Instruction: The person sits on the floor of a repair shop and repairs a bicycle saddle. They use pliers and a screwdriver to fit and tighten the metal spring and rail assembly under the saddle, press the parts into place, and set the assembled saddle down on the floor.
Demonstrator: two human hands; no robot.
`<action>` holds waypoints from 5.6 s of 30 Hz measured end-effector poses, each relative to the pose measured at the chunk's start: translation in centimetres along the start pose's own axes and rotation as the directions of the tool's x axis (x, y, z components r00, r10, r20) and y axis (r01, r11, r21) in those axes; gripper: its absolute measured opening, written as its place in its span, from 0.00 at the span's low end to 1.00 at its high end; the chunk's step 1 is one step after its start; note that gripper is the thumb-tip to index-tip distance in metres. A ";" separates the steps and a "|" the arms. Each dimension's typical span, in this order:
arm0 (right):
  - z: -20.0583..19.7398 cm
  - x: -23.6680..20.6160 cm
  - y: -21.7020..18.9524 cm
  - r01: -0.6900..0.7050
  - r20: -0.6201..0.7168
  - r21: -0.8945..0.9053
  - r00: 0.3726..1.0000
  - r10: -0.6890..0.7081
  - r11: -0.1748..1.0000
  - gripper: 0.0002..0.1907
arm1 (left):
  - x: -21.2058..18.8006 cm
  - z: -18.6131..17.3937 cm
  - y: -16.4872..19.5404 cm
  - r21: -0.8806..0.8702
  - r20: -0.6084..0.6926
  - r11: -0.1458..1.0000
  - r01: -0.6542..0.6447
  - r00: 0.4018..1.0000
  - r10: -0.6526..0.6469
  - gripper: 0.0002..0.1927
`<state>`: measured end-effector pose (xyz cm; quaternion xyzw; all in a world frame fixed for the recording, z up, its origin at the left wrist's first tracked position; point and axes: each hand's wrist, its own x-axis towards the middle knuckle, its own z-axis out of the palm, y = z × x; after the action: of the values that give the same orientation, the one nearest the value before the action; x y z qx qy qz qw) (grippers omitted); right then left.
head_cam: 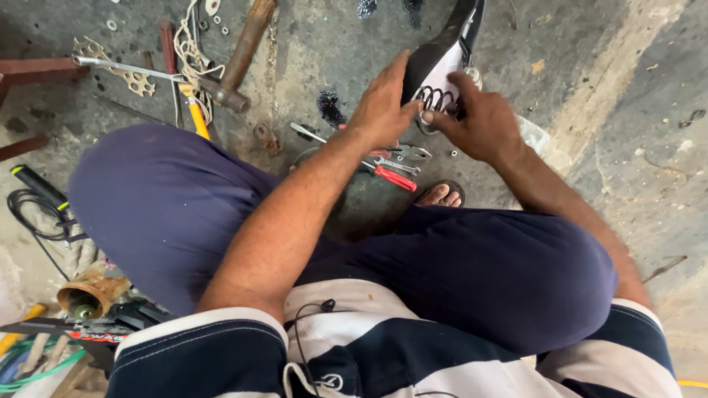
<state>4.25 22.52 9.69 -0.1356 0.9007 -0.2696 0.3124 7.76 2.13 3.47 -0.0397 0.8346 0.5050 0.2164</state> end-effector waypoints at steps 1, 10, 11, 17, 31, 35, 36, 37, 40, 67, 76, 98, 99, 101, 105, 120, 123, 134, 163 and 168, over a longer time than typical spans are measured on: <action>-0.7 -0.3 -0.1 0.019 -0.061 -0.204 0.998 -0.032 0.979 0.39 | 0.0 0.2 0.2 -0.001 0.019 0.999 0.034 0.999 -0.034 0.47; -0.2 0.0 0.9 0.330 -0.093 -0.325 0.922 -0.377 0.886 0.27 | 1.1 0.4 0.6 0.033 0.055 0.999 -0.041 0.998 0.039 0.48; 0.3 -0.2 1.1 0.309 -0.104 -0.301 0.930 -0.354 0.902 0.26 | 1.3 0.3 0.3 0.031 0.083 0.999 -0.026 0.996 0.023 0.48; 2.6 -0.2 1.4 0.268 -0.190 -0.376 0.915 -0.357 0.887 0.20 | 1.1 0.8 -0.6 0.058 0.025 0.997 -0.053 0.998 0.052 0.45; 3.5 1.3 1.2 0.276 -0.239 -0.339 0.899 -0.366 0.899 0.25 | 1.5 0.7 -1.5 0.010 -0.033 1.000 -0.001 0.999 0.001 0.43; 2.5 0.3 2.4 0.325 -0.165 -0.102 0.927 -0.338 0.940 0.38 | 2.1 0.0 -2.9 -0.022 0.017 0.998 0.062 0.998 -0.062 0.42; 2.4 0.1 2.7 0.366 -0.167 -0.106 0.910 -0.380 0.924 0.41 | 2.3 -0.1 -3.3 -0.050 0.015 0.997 0.062 0.998 -0.061 0.41; 2.2 0.0 3.0 0.408 -0.170 -0.111 0.891 -0.422 0.906 0.43 | 2.6 -0.2 -3.6 -0.077 0.012 0.995 0.061 0.998 -0.060 0.40; 1.7 0.1 3.7 0.455 -0.248 -0.168 0.839 -0.485 0.874 0.47 | 3.1 -0.6 -4.6 -0.178 0.005 0.983 0.039 0.999 -0.039 0.39; 4.3 3.1 6.7 0.354 -0.142 0.020 0.927 -0.348 0.935 0.38 | 3.9 0.2 -8.2 0.115 -0.260 0.991 0.065 0.965 -0.033 0.25; 4.2 3.2 6.6 0.376 -0.193 0.091 0.915 -0.355 0.922 0.24 | 3.4 -0.7 -5.7 0.140 -0.493 0.976 0.168 0.867 -0.079 0.15; 5.5 -1.6 5.1 0.556 -0.384 -0.192 0.716 -0.584 0.808 0.18 | -0.7 2.2 1.4 -0.543 -0.099 0.617 0.570 0.686 -0.721 0.30; 6.5 -2.6 5.1 0.603 -0.347 -0.203 0.692 -0.633 0.771 0.17 | -0.9 2.5 1.3 -0.568 -0.148 0.650 0.504 0.715 -0.684 0.28; 8.6 -4.6 5.4 0.689 -0.271 -0.217 0.638 -0.721 0.691 0.15 | -0.9 3.9 0.9 -0.609 -0.244 0.704 0.366 0.758 -0.605 0.24; 11.7 -6.3 7.1 0.590 -0.382 -0.050 0.734 -0.561 0.806 0.16 | 0.1 5.2 -1.3 -0.746 -0.274 0.645 0.165 0.807 -0.523 0.22; 2.7 0.7 7.0 0.438 -0.257 0.081 0.877 -0.406 0.896 0.31 | 1.0 2.6 1.3 -0.406 -0.321 0.914 0.022 0.933 -0.165 0.37; 4.4 0.7 8.3 0.200 -0.216 0.281 0.966 -0.141 0.939 0.26 | 1.9 1.3 1.0 -0.691 -0.056 0.707 0.149 0.964 -0.258 0.39; 6.2 -1.5 10.9 -0.064 0.031 0.531 0.998 0.057 0.845 0.12 | 4.1 -2.5 -1.3 -0.524 0.065 0.848 0.081 0.996 -0.055 0.27; 7.7 -6.1 10.7 0.022 -0.197 0.709 0.966 0.168 0.705 0.10 | 3.2 -4.5 3.3 -0.079 0.000 0.997 -0.013 1.000 0.013 0.37; 9.0 -6.3 10.7 0.096 -0.240 0.772 0.959 0.149 0.628 0.09 | 2.4 -4.1 4.8 -0.026 -0.065 0.997 -0.067 0.996 0.065 0.31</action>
<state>13.96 30.26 0.72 0.0654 0.7327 -0.6430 0.2131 2.87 1.27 8.10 -0.0312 0.8348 0.5219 0.1724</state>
